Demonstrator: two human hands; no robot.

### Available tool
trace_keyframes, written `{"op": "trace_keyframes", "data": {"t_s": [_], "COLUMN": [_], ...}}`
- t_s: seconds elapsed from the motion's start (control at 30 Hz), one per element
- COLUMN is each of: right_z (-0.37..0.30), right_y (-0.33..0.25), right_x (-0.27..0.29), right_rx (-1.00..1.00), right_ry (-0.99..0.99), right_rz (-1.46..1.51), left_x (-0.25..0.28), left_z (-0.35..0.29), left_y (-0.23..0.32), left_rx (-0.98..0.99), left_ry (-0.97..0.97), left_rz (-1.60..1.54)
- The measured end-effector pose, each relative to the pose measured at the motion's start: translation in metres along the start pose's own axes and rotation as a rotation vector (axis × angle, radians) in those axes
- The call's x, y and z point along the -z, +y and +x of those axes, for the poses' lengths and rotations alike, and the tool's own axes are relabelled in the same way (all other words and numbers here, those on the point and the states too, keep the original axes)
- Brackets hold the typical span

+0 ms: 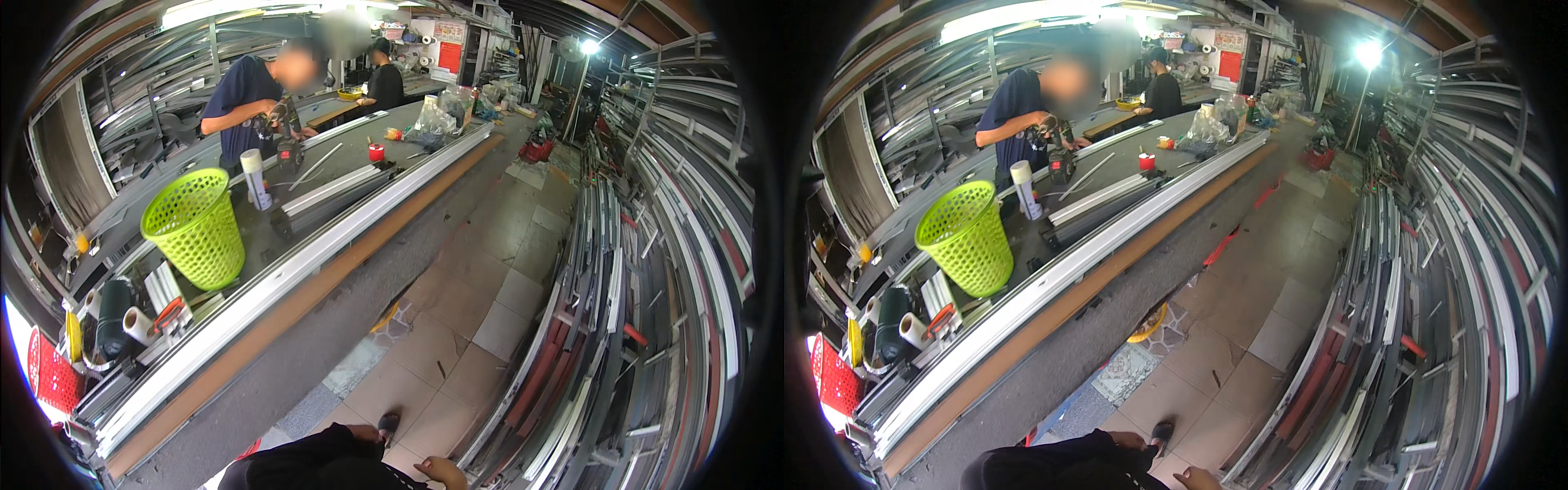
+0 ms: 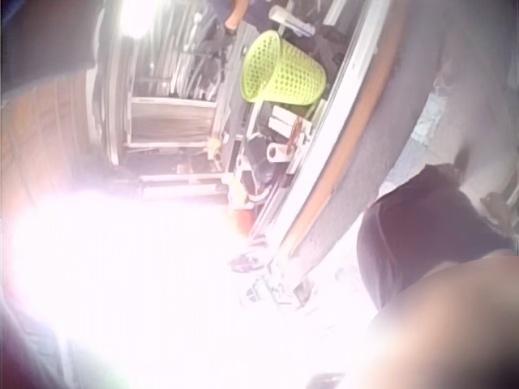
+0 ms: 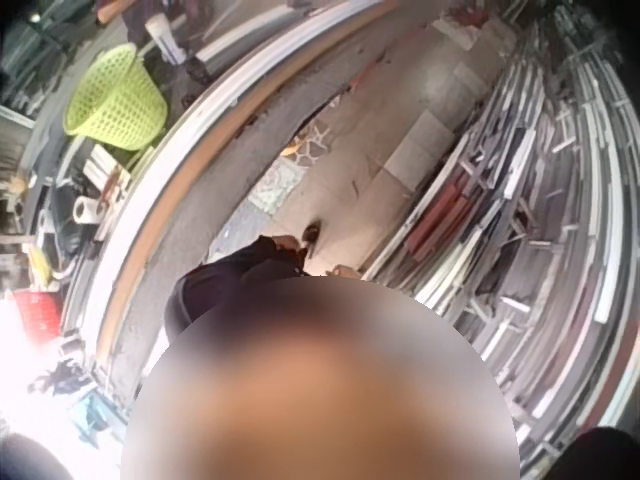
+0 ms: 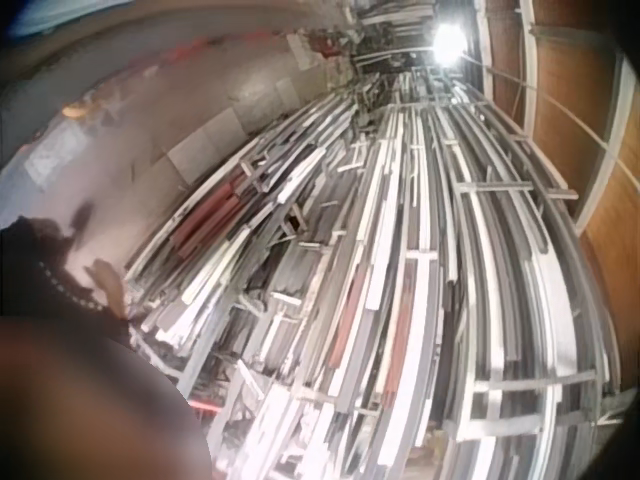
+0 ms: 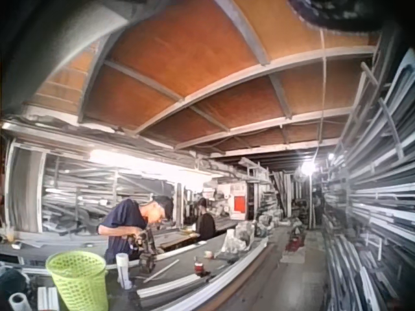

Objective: The person uses shears to cut a small piece from a cardboard strip, then places the shears down. They pick up a long metal frame and insert a small metal piece into its channel, sliding it along the length. The person repeats this with another metal frame, inserting and sliding the piece into place.

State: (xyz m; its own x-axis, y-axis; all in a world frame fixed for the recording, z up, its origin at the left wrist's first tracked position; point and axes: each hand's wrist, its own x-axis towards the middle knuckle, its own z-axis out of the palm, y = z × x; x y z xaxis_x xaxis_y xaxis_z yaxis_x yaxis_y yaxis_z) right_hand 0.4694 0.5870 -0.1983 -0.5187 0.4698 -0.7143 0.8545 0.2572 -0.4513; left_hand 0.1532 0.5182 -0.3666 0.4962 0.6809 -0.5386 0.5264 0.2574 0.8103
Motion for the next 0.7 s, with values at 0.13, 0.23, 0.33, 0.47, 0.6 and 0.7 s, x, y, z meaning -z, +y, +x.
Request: {"op": "trace_keyframes", "data": {"t_s": [0.13,0.23,0.33,0.47,0.6,0.7], "right_z": [0.021,0.027,0.042,0.074,0.127,0.171], "right_y": [-0.022,-0.028,-0.025,-0.014,0.002,0.031], "right_x": [0.131,0.206,0.263,0.324,0.387,0.453], "right_rx": [0.041,-0.052,-0.131,-0.096,-0.006,0.028], "right_ry": [0.371,0.605,0.582,0.383,0.304,0.276], "right_rz": [0.247,0.135,-0.025,0.053,0.082,-0.011], "left_x": [0.093,0.135,0.139,0.118,0.116,0.147], "left_z": [0.015,0.016,0.015,0.015,0.038,0.092], "left_y": [-0.024,-0.037,-0.045,-0.050,-0.045,-0.030], "left_rx": [0.350,0.309,0.397,0.468,0.702,0.804], "left_ry": [0.757,0.676,0.506,0.439,0.361,0.435], "left_rz": [0.133,0.202,0.086,0.019,-0.205,-0.127]}}
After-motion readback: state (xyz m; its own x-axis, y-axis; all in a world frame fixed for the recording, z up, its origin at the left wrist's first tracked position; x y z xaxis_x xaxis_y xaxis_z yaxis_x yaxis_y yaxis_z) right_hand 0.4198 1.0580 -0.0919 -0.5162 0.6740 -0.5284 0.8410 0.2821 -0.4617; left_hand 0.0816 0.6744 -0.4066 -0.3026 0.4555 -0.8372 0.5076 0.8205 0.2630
